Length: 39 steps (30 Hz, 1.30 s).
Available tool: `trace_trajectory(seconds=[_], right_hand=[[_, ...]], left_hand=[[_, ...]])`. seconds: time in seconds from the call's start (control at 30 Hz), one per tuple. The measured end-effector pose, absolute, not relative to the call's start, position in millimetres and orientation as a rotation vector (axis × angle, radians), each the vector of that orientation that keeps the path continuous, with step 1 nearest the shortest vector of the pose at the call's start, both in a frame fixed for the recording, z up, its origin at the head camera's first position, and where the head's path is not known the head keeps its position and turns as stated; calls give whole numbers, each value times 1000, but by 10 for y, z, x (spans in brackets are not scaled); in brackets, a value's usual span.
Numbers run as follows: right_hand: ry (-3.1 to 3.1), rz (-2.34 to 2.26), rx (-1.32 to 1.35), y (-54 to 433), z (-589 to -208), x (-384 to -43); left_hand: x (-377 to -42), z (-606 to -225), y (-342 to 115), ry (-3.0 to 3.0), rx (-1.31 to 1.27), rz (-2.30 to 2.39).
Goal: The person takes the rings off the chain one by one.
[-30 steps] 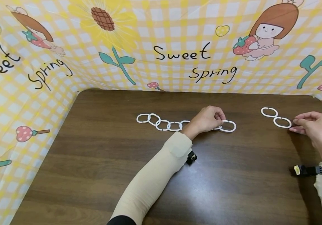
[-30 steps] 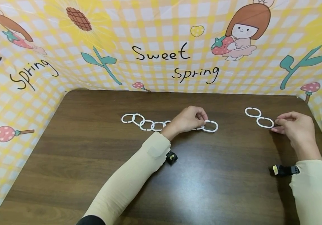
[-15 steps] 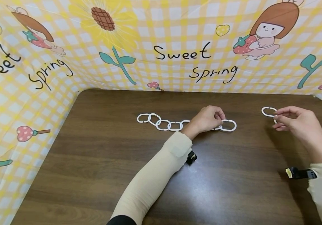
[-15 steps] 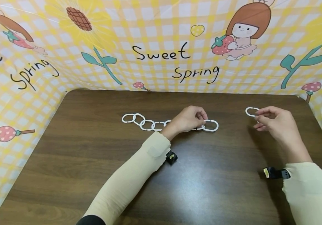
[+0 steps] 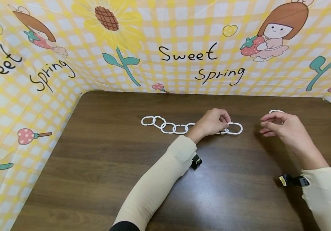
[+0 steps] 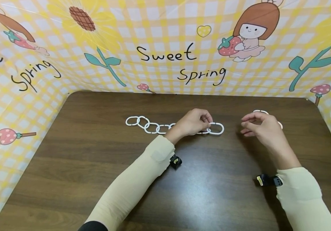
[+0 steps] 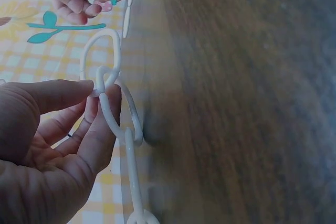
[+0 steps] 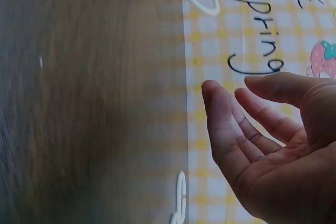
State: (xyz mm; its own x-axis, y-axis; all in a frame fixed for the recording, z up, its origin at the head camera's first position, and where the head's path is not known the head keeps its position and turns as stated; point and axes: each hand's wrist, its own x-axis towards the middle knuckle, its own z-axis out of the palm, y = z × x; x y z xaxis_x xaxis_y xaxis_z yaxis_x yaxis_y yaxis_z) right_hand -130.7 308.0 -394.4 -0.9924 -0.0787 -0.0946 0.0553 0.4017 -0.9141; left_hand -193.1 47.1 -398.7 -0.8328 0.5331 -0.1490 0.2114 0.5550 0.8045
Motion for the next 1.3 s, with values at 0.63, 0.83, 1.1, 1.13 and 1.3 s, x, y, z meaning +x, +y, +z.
trace_trajectory(seconds=[0.63, 0.83, 1.1, 1.13, 1.3], right_hand=[[2304, -1856, -56, 2639, -4062, -1299], [2237, -1928, -36, 2575, -4073, -1304], [2282, -1869, -14, 2514, -4064, -1314], [2292, -1856, -13, 2509, -4064, -1316], [2308, -1840, -16, 2477, -4071, -1328]], left_hand=[[-1932, -4000, 459, 2419, 598, 1226], [-1920, -3993, 453, 2416, 596, 1228], [-1912, -3982, 442, 2404, 596, 1234], [-1912, -3984, 440, 2404, 596, 1235], [-1918, -3995, 436, 2405, 594, 1236]])
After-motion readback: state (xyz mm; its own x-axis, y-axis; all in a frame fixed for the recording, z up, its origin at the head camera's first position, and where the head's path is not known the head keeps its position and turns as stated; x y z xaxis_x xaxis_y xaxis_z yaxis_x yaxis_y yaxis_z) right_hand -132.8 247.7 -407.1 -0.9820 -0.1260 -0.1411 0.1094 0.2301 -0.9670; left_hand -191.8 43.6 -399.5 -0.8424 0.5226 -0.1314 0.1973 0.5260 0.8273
